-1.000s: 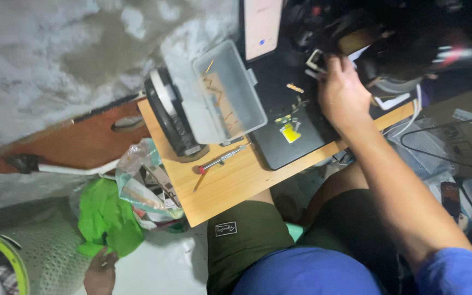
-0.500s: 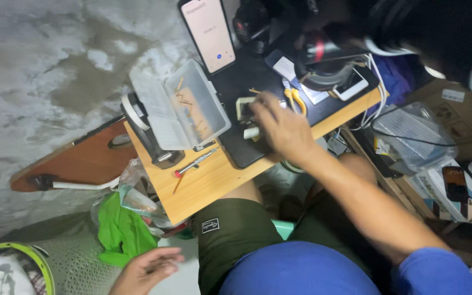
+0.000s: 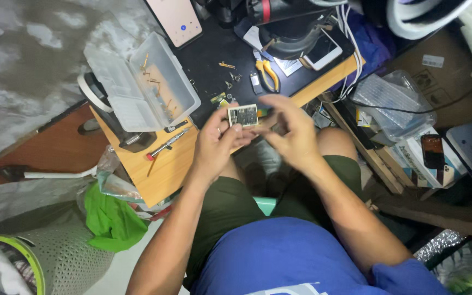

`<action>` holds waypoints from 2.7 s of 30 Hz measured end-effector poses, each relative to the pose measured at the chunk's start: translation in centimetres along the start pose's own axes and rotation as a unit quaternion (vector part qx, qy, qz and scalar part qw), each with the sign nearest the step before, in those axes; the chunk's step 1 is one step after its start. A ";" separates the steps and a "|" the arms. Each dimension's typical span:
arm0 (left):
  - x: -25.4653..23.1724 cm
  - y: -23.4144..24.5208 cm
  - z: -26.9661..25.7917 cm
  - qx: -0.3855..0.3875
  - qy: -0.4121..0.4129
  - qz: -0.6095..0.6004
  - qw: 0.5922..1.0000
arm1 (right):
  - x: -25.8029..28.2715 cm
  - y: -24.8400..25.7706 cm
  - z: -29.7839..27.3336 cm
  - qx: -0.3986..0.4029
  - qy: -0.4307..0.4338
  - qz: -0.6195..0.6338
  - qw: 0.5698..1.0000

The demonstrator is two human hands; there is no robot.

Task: The person disassembles a smartphone, removing the back cover and internal components. They use a metal spudger to pry open the casing and disconnect ribbon cables from the motherboard. The person then removes the battery and other internal parts, placing them on the workbench.

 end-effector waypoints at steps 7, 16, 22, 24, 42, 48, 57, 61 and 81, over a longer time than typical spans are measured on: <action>0.1 0.7 1.7 0.005 -0.037 0.021 0.999 | -7.7 -0.1 -1.4 -0.069 -0.257 0.475 0.839; 0.5 0.7 4.0 0.022 -0.070 0.072 0.995 | -8.1 -0.6 -0.4 -0.034 -0.237 0.531 0.813; 0.4 1.1 4.0 0.009 -0.018 0.042 0.999 | -7.1 -2.3 -1.1 -0.057 -0.218 0.450 0.864; 0.2 1.0 3.9 0.022 -0.022 0.038 0.999 | -7.0 -2.7 -0.8 -0.063 -0.215 0.421 0.879; -1.3 0.2 2.6 0.069 -0.080 0.147 0.983 | -5.9 -0.6 -1.1 -0.075 -0.145 0.342 0.926; -2.0 0.0 2.4 0.051 -0.076 0.199 0.976 | -5.4 -0.1 -0.7 -0.056 -0.130 0.241 0.960; -1.5 0.5 2.3 0.068 -0.093 0.146 0.983 | -5.2 -4.0 -1.4 -0.001 -0.271 0.333 0.903; -1.2 0.6 2.4 0.041 -0.110 0.147 0.982 | -3.6 -4.1 -0.5 0.000 -0.273 0.329 0.904; -0.8 0.6 2.4 0.037 -0.100 0.190 0.976 | -4.4 -5.0 -0.9 -0.027 -0.292 0.415 0.861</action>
Point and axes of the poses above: each hand's wrist, its own z-axis towards the middle knuckle, its own y-axis out of the back of the hand, x = y × z, the point moved 3 cm from there along z, towards the middle knuckle, and after that the axes turned 10 degrees about -z, right-handed, at the moved point
